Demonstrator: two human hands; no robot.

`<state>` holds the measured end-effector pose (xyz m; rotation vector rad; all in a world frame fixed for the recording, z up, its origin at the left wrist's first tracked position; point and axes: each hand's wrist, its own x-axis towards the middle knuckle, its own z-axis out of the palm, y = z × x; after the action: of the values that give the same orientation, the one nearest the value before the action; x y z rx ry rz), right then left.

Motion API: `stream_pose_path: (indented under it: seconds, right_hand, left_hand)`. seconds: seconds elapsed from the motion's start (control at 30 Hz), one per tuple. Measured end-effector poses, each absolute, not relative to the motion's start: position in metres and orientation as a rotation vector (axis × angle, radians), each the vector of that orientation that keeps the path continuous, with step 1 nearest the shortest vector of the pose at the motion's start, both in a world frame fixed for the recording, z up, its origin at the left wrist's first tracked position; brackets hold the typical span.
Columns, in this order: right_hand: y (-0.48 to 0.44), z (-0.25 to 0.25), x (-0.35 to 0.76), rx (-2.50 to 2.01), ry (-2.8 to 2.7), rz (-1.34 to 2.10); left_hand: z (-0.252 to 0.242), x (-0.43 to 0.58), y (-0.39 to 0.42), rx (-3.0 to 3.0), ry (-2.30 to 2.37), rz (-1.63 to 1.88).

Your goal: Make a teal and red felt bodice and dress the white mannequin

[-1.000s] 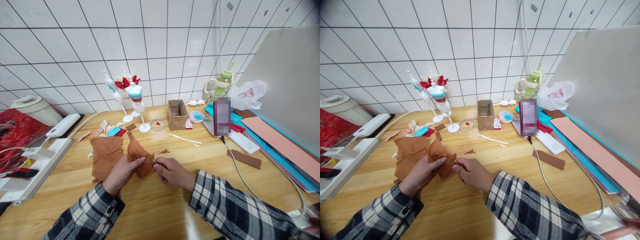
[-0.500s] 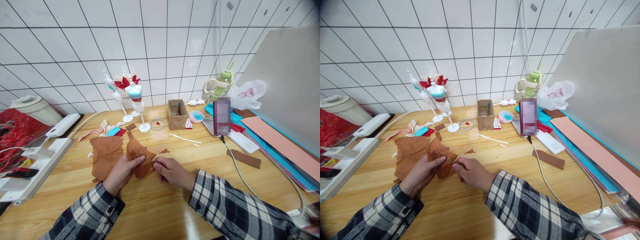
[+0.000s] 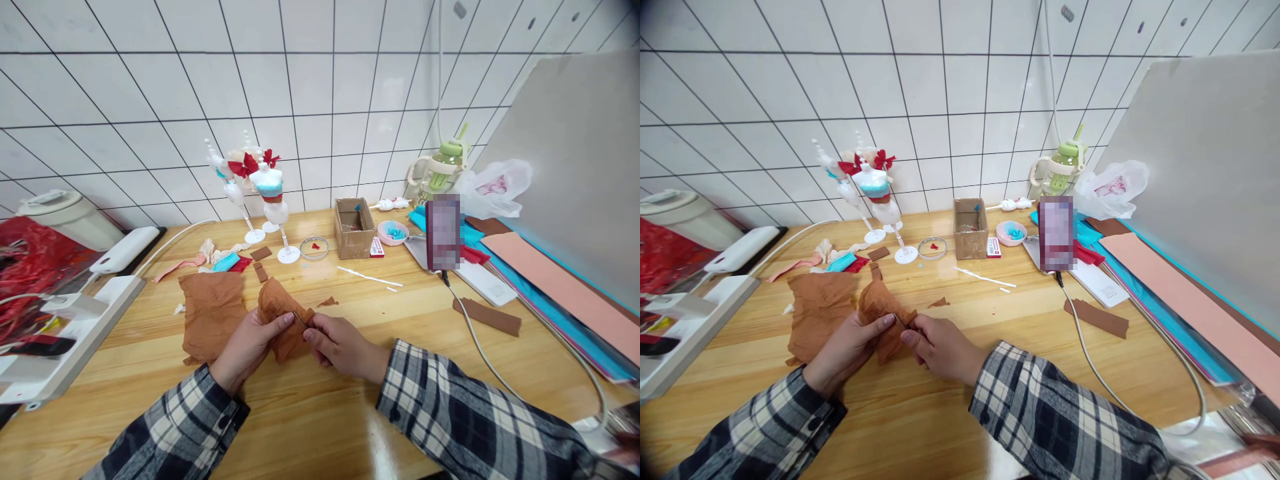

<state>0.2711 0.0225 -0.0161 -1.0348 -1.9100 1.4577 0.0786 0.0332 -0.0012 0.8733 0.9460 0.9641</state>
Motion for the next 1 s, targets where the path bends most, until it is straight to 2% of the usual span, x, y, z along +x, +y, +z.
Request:
stream_pose_path:
  seconds: [1.0]
  right_hand:
    - [0.0190,-0.0191,0.2690,-1.053,-1.854,1.558]
  left_hand:
    - [0.0016,0.0817,0.0303,0.860,1.011,0.957]
